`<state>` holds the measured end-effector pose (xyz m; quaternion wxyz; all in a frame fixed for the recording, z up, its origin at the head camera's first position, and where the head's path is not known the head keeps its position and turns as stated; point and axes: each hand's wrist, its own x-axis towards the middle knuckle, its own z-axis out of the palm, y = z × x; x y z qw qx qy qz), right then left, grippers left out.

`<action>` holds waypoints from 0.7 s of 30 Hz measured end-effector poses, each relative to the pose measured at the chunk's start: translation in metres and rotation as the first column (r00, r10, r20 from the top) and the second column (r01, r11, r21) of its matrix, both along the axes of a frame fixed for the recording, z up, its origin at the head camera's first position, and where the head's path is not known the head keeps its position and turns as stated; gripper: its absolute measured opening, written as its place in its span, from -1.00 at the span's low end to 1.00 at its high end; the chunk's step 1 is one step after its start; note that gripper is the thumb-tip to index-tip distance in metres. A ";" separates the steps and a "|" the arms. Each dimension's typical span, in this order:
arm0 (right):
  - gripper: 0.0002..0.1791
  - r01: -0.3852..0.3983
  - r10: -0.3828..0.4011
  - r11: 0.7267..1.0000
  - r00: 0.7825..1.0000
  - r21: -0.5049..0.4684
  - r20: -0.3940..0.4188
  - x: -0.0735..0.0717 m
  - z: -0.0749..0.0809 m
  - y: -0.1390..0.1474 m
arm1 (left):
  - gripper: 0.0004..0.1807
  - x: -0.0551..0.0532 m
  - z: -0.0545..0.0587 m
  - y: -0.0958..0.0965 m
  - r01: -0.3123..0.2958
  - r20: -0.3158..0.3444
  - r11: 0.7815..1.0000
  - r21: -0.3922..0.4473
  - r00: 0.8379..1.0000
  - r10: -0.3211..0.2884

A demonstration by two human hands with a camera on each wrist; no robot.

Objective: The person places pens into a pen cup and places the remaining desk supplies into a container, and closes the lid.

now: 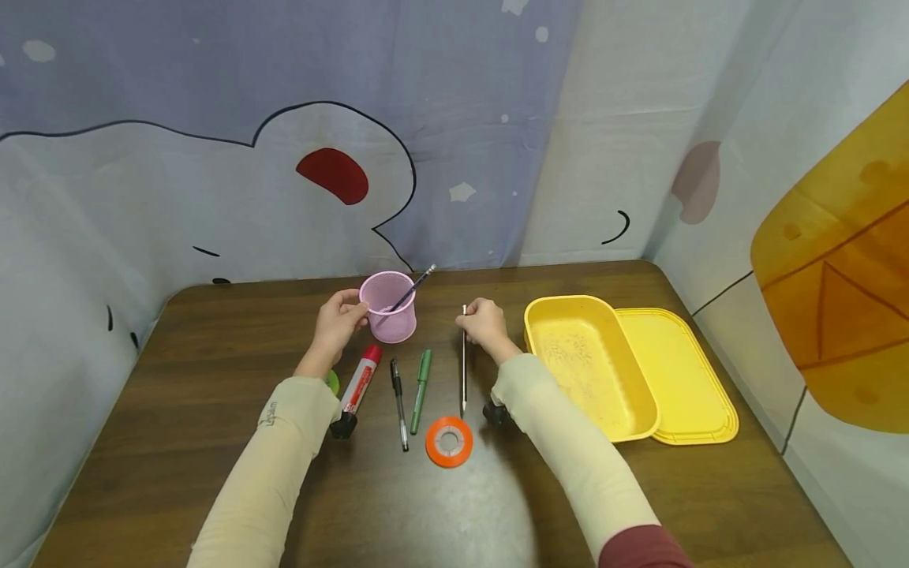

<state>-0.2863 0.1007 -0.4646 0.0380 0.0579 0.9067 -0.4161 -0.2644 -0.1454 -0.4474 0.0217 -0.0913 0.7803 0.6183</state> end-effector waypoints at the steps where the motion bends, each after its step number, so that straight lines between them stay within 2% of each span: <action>1: -0.86 0.004 -0.004 1.000 1.000 -0.024 0.008 0.000 0.003 0.000 | -0.57 0.000 0.000 0.000 0.000 -0.004 1.000 0.002 1.000 0.000; 7: -0.89 0.027 -0.021 0.981 0.999 -0.190 0.032 -0.002 0.020 -0.002 | -0.57 0.000 -0.001 -0.001 0.003 -0.014 1.000 0.009 1.000 -0.003; 14: -0.87 0.015 -0.009 0.921 1.000 -0.390 0.016 -0.004 0.047 -0.005 | -0.57 0.000 0.000 -0.001 0.003 -0.004 1.000 -0.002 1.000 -0.003; 21: -0.82 -0.001 -0.015 0.870 1.000 -0.492 -0.028 -0.005 0.074 -0.003 | -0.57 -0.002 -0.001 -0.001 0.001 0.008 1.000 -0.005 1.000 -0.001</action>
